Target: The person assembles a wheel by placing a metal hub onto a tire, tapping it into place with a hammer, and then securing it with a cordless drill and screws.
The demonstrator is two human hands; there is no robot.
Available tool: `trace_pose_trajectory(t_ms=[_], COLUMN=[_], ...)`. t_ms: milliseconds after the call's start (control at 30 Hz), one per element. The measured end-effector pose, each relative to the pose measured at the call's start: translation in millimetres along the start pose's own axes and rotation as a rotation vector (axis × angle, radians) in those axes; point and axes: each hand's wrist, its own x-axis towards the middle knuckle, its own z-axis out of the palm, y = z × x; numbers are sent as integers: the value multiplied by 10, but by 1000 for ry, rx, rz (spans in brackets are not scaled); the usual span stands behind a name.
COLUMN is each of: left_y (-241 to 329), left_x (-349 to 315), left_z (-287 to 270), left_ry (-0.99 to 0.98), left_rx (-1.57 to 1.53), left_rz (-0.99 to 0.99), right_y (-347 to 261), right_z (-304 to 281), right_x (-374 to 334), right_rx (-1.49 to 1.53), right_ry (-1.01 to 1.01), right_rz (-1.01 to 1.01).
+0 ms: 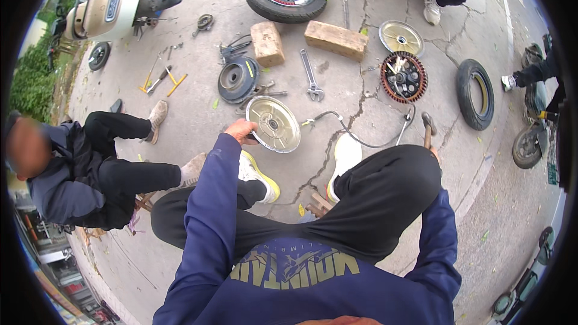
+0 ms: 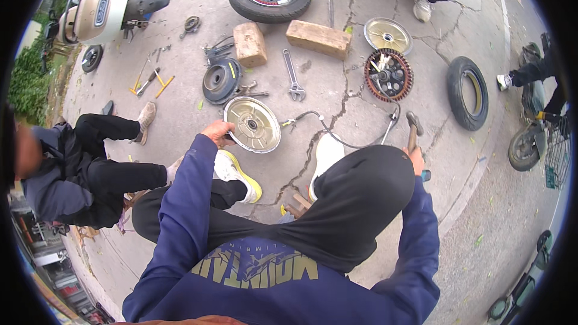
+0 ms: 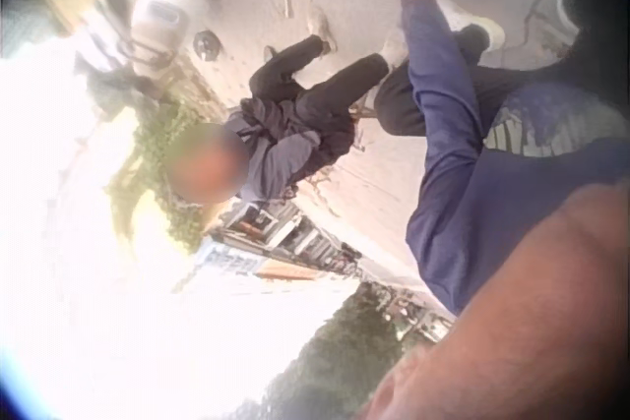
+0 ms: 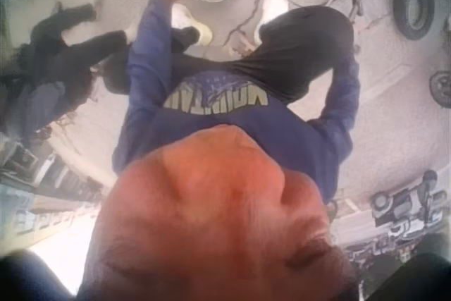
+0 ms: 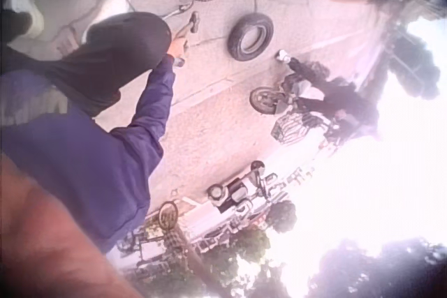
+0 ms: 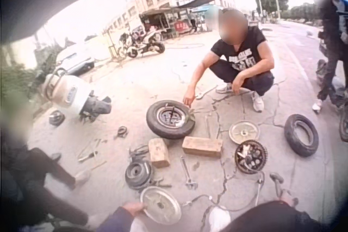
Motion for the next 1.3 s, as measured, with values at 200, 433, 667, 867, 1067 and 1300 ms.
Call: trace_pose_trajectory(t_ms=[200,433,667,867,1067,1300], left_y=[737,1661,1720,1907,1929,1696], left_x=[-824,-2012,-2660,-2720,-2737,-2631], left_z=[-612,-450,-169,-116,-72,-276], left_ry=[38,137,-128,-279,-200,-880], left_rx=[144,102,-337,-563,-600,-928], left_rz=[136,448,886,979,1065,1052], right_y=[127,-1943,-4280,-4882,-4941,-5129], right_z=[892,-1503,-2242,-2014,-1649,-1450], right_x=[94,-41,-1599,-2265,-2036,-1765], right_rx=[-103,405,903,1439,1542,1604], right_ry=[-187,-410,-709,-881,-1083,-1270], right_rz=[129,-503,-845,-707,-320,-269])
